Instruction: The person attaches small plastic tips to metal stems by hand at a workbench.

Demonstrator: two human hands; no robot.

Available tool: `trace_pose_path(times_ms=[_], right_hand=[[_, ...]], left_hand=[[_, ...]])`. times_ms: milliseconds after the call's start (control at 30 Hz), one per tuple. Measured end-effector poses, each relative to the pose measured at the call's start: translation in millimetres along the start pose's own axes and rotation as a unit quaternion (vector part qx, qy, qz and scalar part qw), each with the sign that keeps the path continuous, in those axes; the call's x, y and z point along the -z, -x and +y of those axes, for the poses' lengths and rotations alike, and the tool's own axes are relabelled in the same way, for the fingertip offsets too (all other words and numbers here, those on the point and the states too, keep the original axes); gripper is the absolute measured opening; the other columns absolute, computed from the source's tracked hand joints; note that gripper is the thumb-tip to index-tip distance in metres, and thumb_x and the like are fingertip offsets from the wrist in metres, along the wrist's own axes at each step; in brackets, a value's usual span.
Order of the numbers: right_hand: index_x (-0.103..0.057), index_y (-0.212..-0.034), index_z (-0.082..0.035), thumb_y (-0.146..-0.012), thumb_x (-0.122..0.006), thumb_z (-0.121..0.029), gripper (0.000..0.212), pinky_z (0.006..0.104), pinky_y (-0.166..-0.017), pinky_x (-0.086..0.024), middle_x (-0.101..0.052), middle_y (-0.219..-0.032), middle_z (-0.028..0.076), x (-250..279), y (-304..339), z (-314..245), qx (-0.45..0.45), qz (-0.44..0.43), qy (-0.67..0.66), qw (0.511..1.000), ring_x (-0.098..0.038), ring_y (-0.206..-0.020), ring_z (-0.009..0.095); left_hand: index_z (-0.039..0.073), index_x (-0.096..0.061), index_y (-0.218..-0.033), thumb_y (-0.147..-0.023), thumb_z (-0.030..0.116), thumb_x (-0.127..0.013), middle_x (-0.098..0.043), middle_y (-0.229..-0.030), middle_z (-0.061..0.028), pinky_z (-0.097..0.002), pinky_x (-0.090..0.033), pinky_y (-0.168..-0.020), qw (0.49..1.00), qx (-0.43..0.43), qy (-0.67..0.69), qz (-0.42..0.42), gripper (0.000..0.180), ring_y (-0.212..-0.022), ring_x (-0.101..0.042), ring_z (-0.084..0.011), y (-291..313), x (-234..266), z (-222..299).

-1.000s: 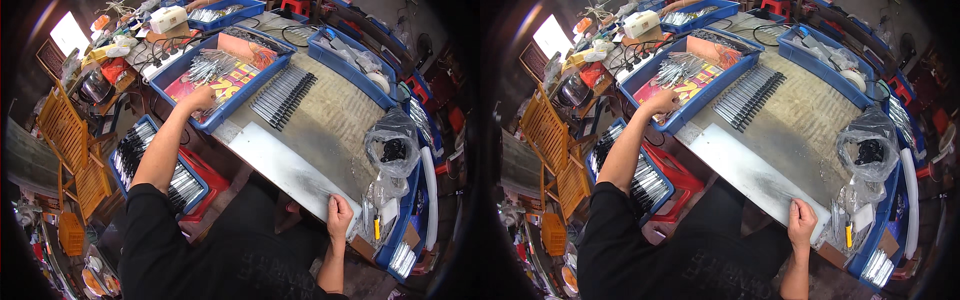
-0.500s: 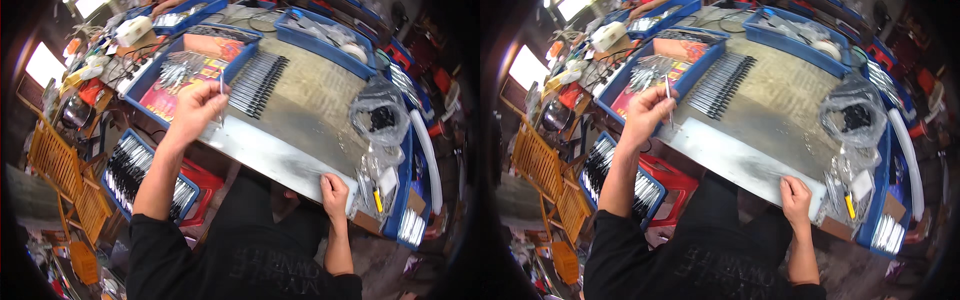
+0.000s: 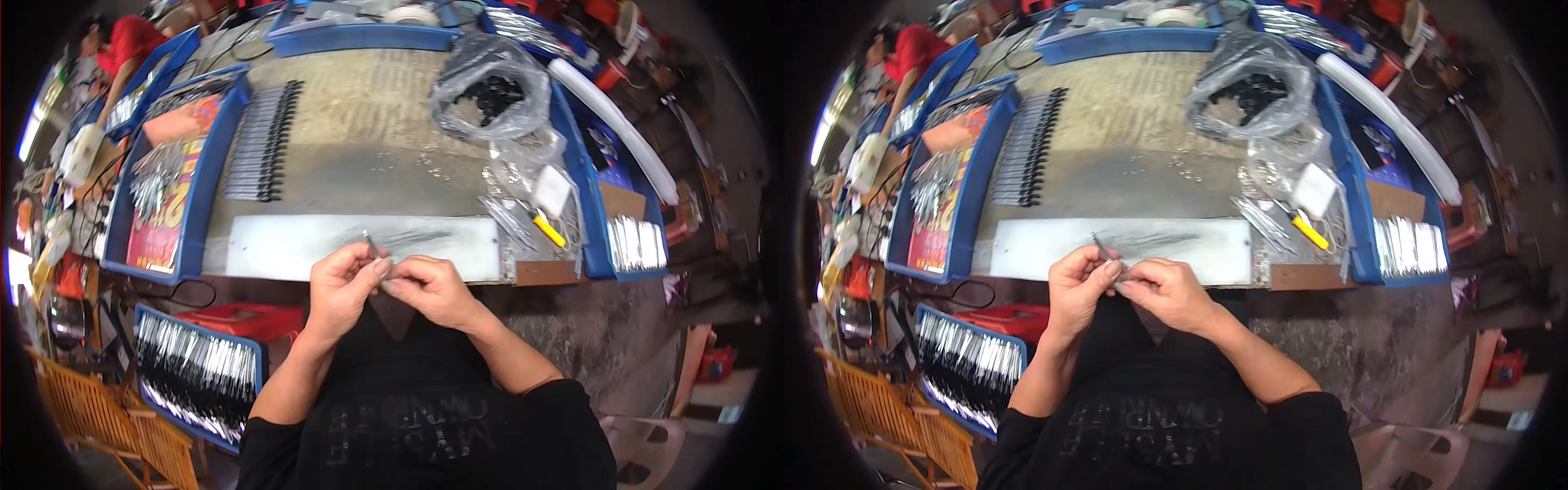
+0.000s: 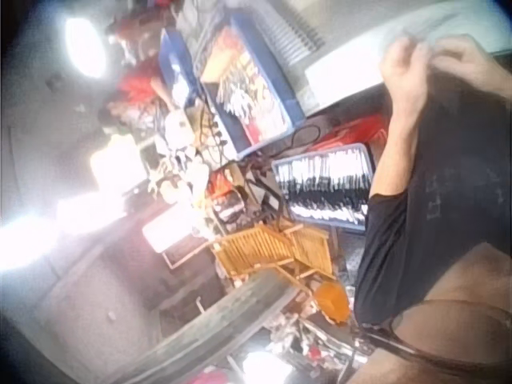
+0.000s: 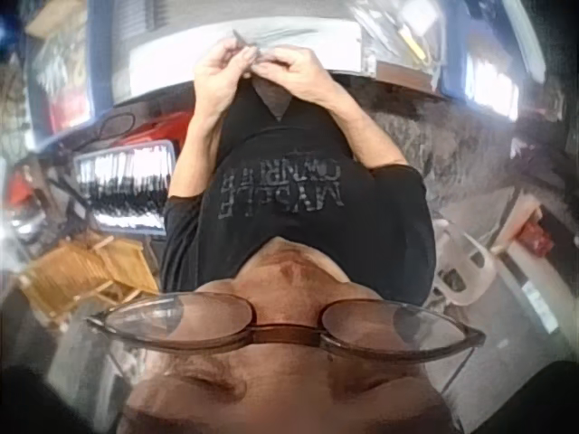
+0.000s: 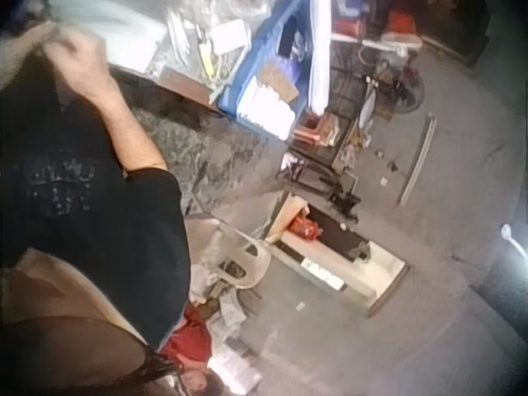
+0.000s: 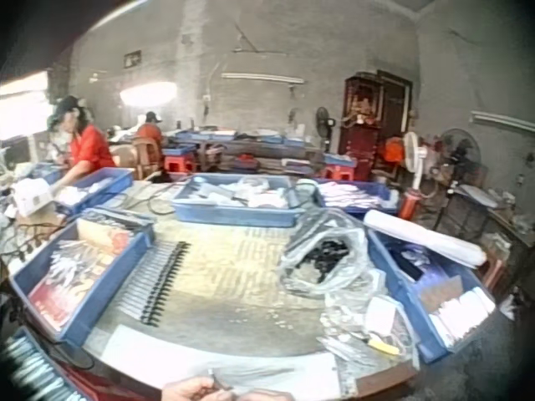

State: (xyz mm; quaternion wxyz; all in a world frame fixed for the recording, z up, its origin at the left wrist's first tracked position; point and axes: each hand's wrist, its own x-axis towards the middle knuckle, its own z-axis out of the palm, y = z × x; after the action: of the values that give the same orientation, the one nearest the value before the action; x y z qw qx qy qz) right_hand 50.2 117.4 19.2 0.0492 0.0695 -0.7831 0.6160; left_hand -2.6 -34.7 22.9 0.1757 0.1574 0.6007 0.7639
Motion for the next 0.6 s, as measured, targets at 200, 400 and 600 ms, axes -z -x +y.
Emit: trace_pose_path(times_ms=[200,400,600], right_hand=[[-0.058,-0.078,0.0,-0.082,-0.061,-0.014,0.015,0.0303,-0.056,-0.042,-0.056,-0.068,0.009,9.7,8.1,2.8,0.045,0.015,0.016,0.999,-0.054,-0.061,0.02],[-0.056,-0.074,0.001,-0.082,-0.061,-0.017,0.021,0.0315,-0.056,-0.041,-0.053,-0.064,0.008,17.1,16.5,13.3,0.041,-0.027,0.003,0.999,-0.051,-0.059,0.022],[-0.057,-0.077,0.002,-0.084,-0.06,-0.019,0.022,0.0304,-0.056,-0.041,-0.054,-0.065,0.008,23.0,25.6,16.8,-0.003,-0.057,-0.064,0.996,-0.052,-0.06,0.017]], left_hand=[[-0.003,-0.058,-0.09,-0.082,0.004,-0.061,-0.06,-0.073,-0.0056,-0.0189,-0.04,-0.049,0.992,0.036,0.117,-0.01,0.011,-0.055,-0.049,-0.0066,-0.7,-8.5,-11.9],[0.0,-0.057,-0.087,-0.082,0.007,-0.062,-0.06,-0.077,-0.0109,-0.0217,-0.044,-0.049,0.985,0.069,0.151,-0.038,0.01,-0.058,-0.053,-0.0112,0.0,-12.6,-18.1],[-0.001,-0.056,-0.091,-0.083,0.01,-0.061,-0.06,-0.076,-0.012,-0.0232,-0.045,-0.05,0.977,0.104,0.177,-0.063,0.014,-0.06,-0.054,-0.0129,0.9,-14.2,-21.2]])
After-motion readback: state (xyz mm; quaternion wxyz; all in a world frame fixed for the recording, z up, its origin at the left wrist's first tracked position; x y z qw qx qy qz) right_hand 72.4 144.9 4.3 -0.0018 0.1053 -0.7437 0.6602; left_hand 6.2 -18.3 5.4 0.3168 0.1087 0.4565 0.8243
